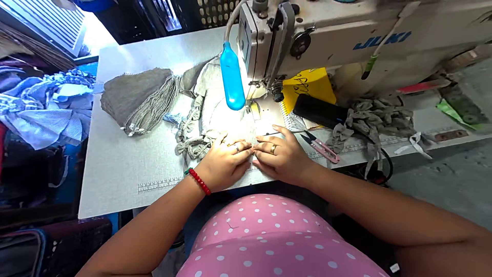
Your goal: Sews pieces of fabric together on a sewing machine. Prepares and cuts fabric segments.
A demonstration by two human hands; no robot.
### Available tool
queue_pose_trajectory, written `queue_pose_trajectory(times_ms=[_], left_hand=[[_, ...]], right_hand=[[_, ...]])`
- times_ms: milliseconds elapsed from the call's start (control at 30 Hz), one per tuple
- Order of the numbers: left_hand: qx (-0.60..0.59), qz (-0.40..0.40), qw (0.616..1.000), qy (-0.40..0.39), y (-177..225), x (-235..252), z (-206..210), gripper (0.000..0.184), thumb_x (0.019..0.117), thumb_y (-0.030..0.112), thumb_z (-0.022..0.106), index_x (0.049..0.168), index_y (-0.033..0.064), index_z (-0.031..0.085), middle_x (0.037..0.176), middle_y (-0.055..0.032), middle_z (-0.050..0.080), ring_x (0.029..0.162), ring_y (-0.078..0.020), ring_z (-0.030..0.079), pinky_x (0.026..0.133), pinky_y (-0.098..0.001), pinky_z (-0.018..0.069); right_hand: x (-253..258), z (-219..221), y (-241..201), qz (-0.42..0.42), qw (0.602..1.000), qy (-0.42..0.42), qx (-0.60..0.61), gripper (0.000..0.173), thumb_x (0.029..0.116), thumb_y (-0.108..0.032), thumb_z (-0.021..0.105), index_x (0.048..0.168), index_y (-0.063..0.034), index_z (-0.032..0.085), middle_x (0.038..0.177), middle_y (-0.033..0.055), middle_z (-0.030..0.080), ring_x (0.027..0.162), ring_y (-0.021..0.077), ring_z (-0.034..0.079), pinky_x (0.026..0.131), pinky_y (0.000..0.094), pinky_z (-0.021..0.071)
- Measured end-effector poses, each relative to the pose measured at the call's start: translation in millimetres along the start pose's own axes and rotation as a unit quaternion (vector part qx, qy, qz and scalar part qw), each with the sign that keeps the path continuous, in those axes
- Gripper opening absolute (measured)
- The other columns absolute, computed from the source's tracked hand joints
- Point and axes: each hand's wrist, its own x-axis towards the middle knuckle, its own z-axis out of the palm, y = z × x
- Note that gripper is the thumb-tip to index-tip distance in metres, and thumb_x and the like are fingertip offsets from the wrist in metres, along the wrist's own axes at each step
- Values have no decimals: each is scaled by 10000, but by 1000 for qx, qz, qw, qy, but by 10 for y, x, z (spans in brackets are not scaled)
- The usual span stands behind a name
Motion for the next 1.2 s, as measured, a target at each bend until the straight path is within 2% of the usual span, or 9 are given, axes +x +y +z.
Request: queue_pose_trajectory(times_ms=[300,433,667,800,900,1000,1067,1133,1200], left_hand=[[12,-2,1000,22,-226,175,22,392,987,345,519,1217,128,752,1291,-63,702,1280,-239,609,1155,-571,347],[16,-20,1000,17,-302,261,-2,406,991,360,512,1220,120,745,1291,-70,695,1265,-245,616,1153,-618,331],[25,-34,999,-2,-528,393,-35,467,1015,431,456,1258,141,728,1306,-81,688,1278,-270,606,1143,-610,332],[37,-41,998,-10,-650,475,-48,490,1023,455,435,1256,135,724,1316,-87,681,1278,-282,602,1133,-572,365],[44,-57,997,-21,-713,524,-56,505,1028,476,425,1270,140,714,1338,-87,672,1297,-294,592,1146,-589,343],[52,-81,995,-37,-761,562,-76,518,1030,499,412,1301,168,705,1359,-78,665,1310,-288,586,1174,-604,302],[61,-99,992,-53,-785,582,-85,541,1028,518,392,1339,187,687,1386,-85,648,1327,-286,574,1189,-596,282],[65,-114,989,-66,-785,606,-84,564,1030,531,377,1381,192,659,1428,-95,619,1356,-294,552,1208,-591,255],[67,-118,989,-60,-795,604,-72,575,1029,536,371,1384,185,656,1431,-100,616,1350,-302,553,1205,-585,256]], right_hand=[[184,-24,242,-9,999,-34,-9,284,996,-281,556,959,-107,777,1119,62,761,1262,283,631,1168,629,322],[197,-112,281,45,998,-39,-17,361,1027,-337,509,1106,-108,777,1270,77,717,1355,296,559,1184,641,287],[-314,-787,642,232,964,69,-107,357,1043,-314,542,1228,-61,713,1309,179,649,1299,378,551,1099,572,408],[-614,-1175,988,385,901,81,-180,471,1037,-373,530,1298,6,631,1377,316,552,1301,528,497,1082,664,384],[-749,-1318,1166,474,857,65,-190,570,1041,-414,507,1367,51,549,1429,373,475,1339,580,443,1086,707,359],[-879,-1292,1246,491,846,69,-196,583,1064,-453,438,1358,35,562,1415,364,503,1341,560,463,1072,697,378],[-990,-1240,1281,479,849,83,-208,602,1070,-512,391,1383,-29,569,1439,302,518,1359,502,476,1086,665,385],[-1063,-1212,1311,472,851,80,-215,604,1079,-515,361,1379,-42,585,1430,278,540,1372,478,475,1130,655,343],[-1095,-1176,1345,468,856,56,-211,619,1089,-500,321,1282,-11,648,1335,288,606,1325,489,510,1150,675,284]])
